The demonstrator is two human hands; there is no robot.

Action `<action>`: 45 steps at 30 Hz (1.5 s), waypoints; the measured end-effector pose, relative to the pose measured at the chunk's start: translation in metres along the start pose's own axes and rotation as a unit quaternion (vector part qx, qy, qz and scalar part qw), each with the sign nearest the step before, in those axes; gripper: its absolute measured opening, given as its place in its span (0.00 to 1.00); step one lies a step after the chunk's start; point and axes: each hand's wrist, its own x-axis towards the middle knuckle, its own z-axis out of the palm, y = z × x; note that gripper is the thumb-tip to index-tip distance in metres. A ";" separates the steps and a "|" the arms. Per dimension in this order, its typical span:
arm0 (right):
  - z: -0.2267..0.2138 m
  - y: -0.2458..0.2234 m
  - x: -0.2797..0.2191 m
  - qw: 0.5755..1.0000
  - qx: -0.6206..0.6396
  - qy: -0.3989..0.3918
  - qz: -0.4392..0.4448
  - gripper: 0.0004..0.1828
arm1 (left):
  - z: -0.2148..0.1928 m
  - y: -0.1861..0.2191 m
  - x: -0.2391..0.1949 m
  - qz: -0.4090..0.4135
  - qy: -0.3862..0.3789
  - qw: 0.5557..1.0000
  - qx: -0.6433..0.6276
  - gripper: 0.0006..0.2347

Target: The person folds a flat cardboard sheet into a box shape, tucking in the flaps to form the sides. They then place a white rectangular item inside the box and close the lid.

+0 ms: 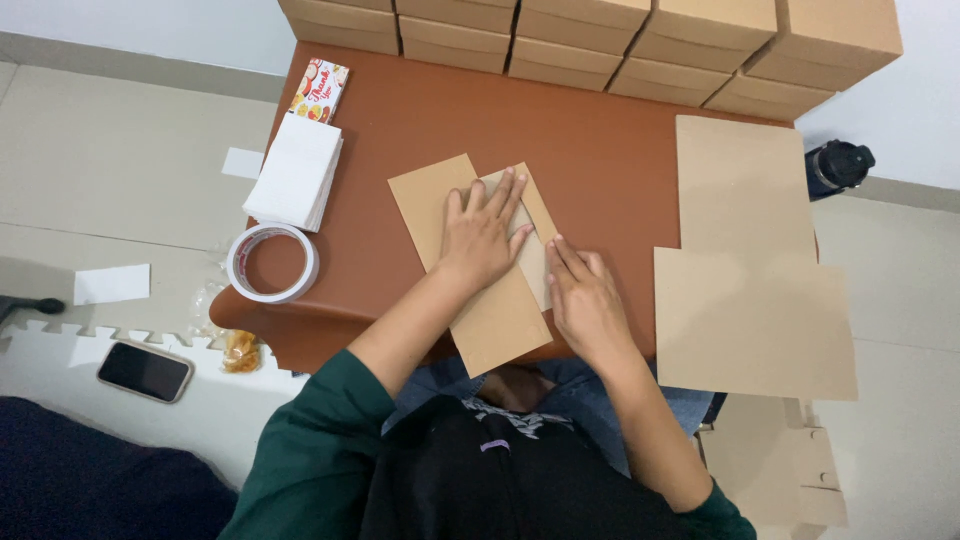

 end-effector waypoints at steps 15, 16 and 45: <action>0.028 0.026 0.108 0.995 -0.061 -0.072 -0.034 0.26 | 0.025 -0.005 0.006 -0.011 0.030 0.999 0.014 0.26; 0.026 0.024 0.103 0.995 -0.062 -0.072 -0.034 0.26 | 0.022 -0.004 0.005 -0.011 0.030 0.999 0.013 0.26; -0.027 -0.004 -0.007 0.952 0.152 -0.057 0.260 0.21 | -0.062 -0.044 -0.034 0.119 -0.153 0.963 -0.185 0.35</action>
